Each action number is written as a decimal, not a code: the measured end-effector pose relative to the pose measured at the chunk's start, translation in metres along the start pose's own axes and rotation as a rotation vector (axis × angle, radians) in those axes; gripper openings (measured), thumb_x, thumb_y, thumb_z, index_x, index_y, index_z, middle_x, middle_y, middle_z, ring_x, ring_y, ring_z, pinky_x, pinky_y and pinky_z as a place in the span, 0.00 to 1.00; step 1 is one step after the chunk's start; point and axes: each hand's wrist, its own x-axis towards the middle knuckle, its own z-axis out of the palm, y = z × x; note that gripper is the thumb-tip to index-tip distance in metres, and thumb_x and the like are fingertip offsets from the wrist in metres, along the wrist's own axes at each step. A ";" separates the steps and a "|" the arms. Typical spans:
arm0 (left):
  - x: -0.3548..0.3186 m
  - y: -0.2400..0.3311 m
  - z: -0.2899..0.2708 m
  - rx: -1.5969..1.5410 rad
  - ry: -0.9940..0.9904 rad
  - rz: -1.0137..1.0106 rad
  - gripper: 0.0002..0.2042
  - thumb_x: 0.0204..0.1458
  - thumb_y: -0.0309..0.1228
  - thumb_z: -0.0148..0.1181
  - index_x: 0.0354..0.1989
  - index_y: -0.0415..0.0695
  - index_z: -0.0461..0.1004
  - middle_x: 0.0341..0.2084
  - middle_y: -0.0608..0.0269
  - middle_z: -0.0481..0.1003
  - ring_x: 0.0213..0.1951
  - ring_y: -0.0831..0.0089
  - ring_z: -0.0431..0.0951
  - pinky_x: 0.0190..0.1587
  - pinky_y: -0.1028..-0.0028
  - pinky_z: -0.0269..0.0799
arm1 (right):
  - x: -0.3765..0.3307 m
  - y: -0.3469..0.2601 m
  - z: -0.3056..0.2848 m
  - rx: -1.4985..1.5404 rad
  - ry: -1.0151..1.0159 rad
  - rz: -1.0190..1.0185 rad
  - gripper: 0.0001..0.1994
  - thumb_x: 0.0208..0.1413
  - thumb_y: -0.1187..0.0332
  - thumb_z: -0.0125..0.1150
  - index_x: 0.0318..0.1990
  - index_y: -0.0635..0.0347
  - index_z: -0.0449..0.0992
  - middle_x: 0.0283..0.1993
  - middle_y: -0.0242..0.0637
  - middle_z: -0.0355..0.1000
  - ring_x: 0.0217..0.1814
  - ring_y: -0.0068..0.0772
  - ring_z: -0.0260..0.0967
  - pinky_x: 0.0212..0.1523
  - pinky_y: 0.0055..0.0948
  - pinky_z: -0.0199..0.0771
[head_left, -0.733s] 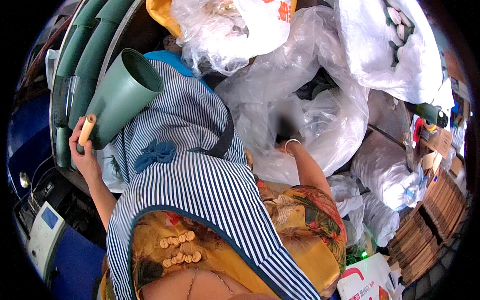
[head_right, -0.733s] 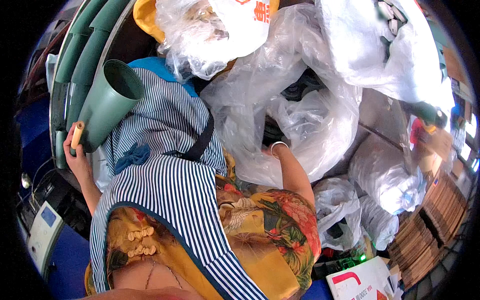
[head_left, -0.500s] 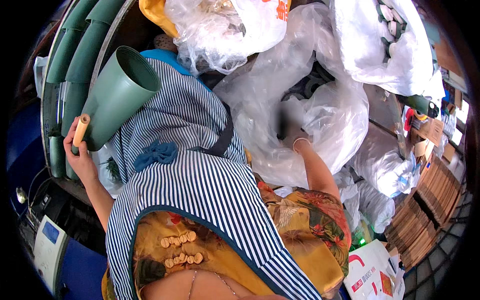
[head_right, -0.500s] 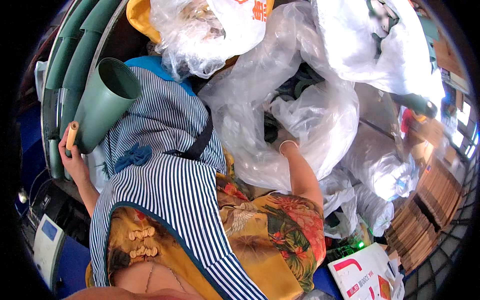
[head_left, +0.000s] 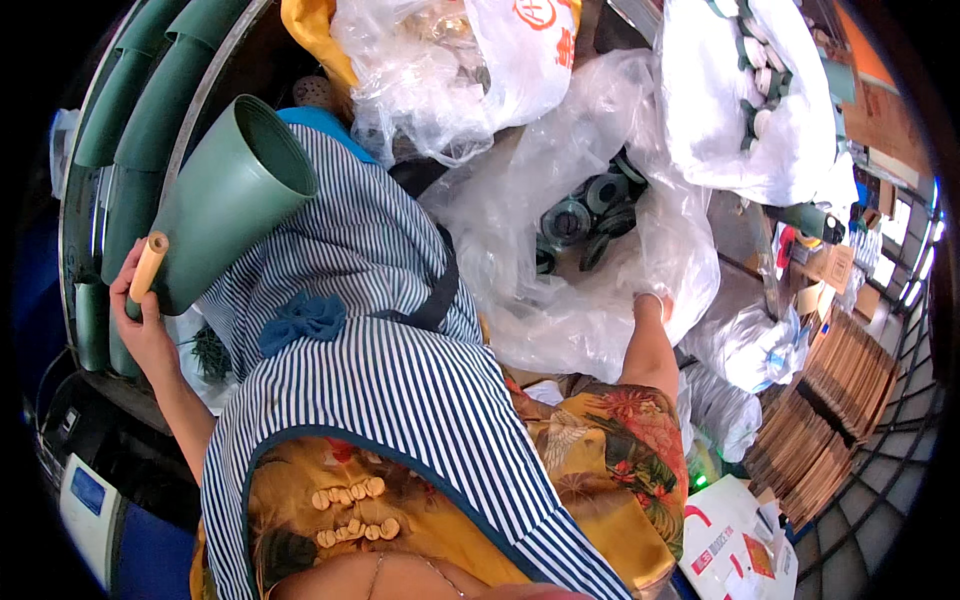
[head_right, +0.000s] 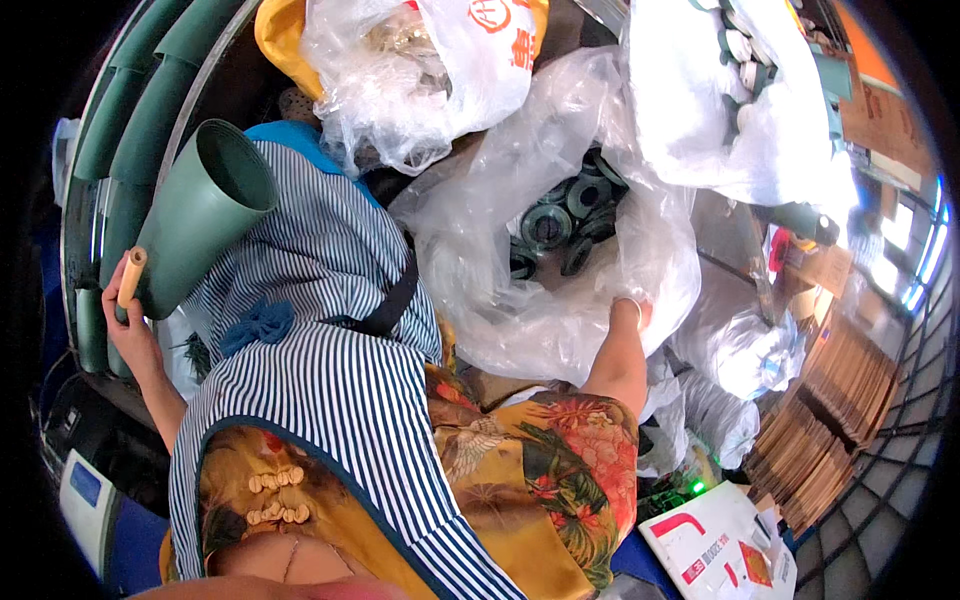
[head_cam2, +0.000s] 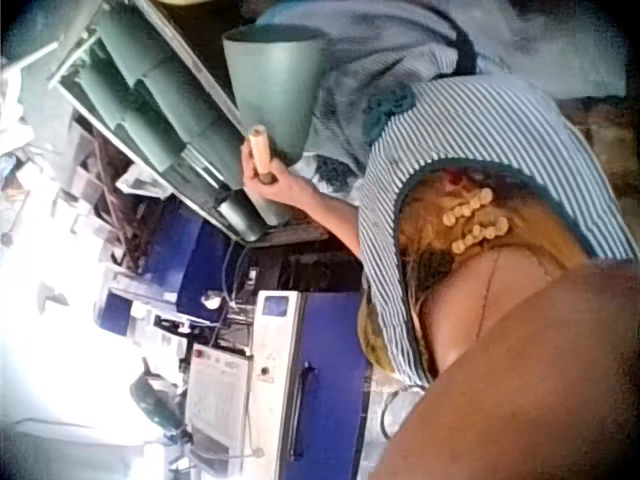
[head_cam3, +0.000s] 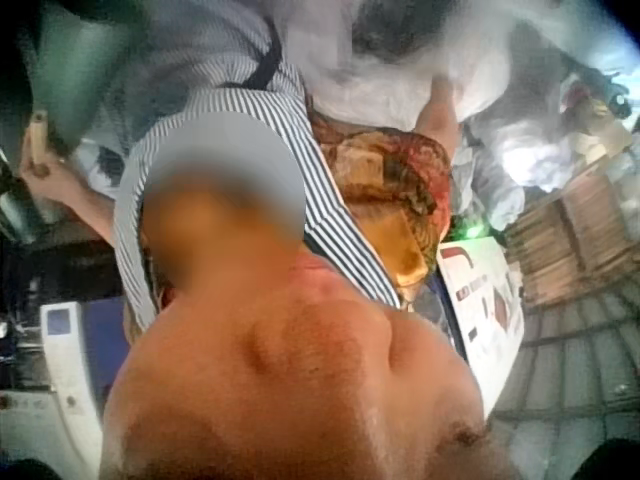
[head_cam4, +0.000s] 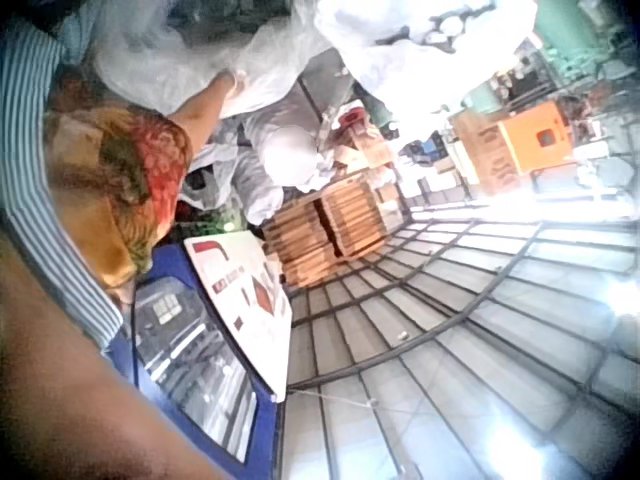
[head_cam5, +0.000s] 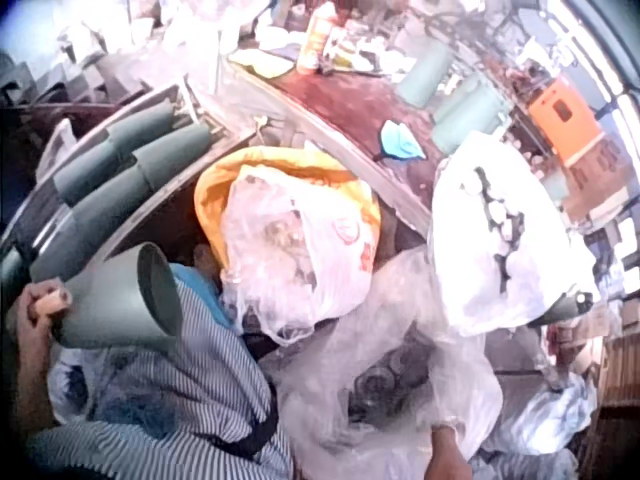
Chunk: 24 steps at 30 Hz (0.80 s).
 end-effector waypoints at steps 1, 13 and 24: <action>-0.002 -0.005 -0.003 -0.010 -0.008 0.013 0.25 0.51 0.47 0.63 0.48 0.39 0.66 0.56 0.48 0.69 0.61 0.59 0.66 0.66 0.62 0.54 | 0.006 -0.002 -0.002 0.035 0.020 -0.005 0.23 0.55 0.54 0.53 0.55 0.57 0.68 0.53 0.34 0.68 0.52 0.33 0.68 0.51 0.32 0.68; 0.002 -0.008 -0.003 -0.055 -0.029 -0.010 0.26 0.52 0.47 0.62 0.50 0.38 0.66 0.57 0.50 0.68 0.61 0.60 0.65 0.66 0.62 0.54 | -0.113 -0.079 -0.118 1.740 -0.793 -1.001 0.14 0.48 0.65 0.57 0.42 0.61 0.75 0.38 0.38 0.75 0.39 0.35 0.73 0.40 0.35 0.73; 0.001 -0.011 0.006 -0.130 -0.024 0.030 0.28 0.51 0.50 0.62 0.50 0.39 0.66 0.58 0.49 0.68 0.62 0.60 0.64 0.66 0.61 0.52 | -0.002 -0.093 -0.075 0.796 0.110 -0.777 0.09 0.48 0.64 0.57 0.35 0.59 0.76 0.33 0.36 0.73 0.37 0.29 0.73 0.33 0.33 0.70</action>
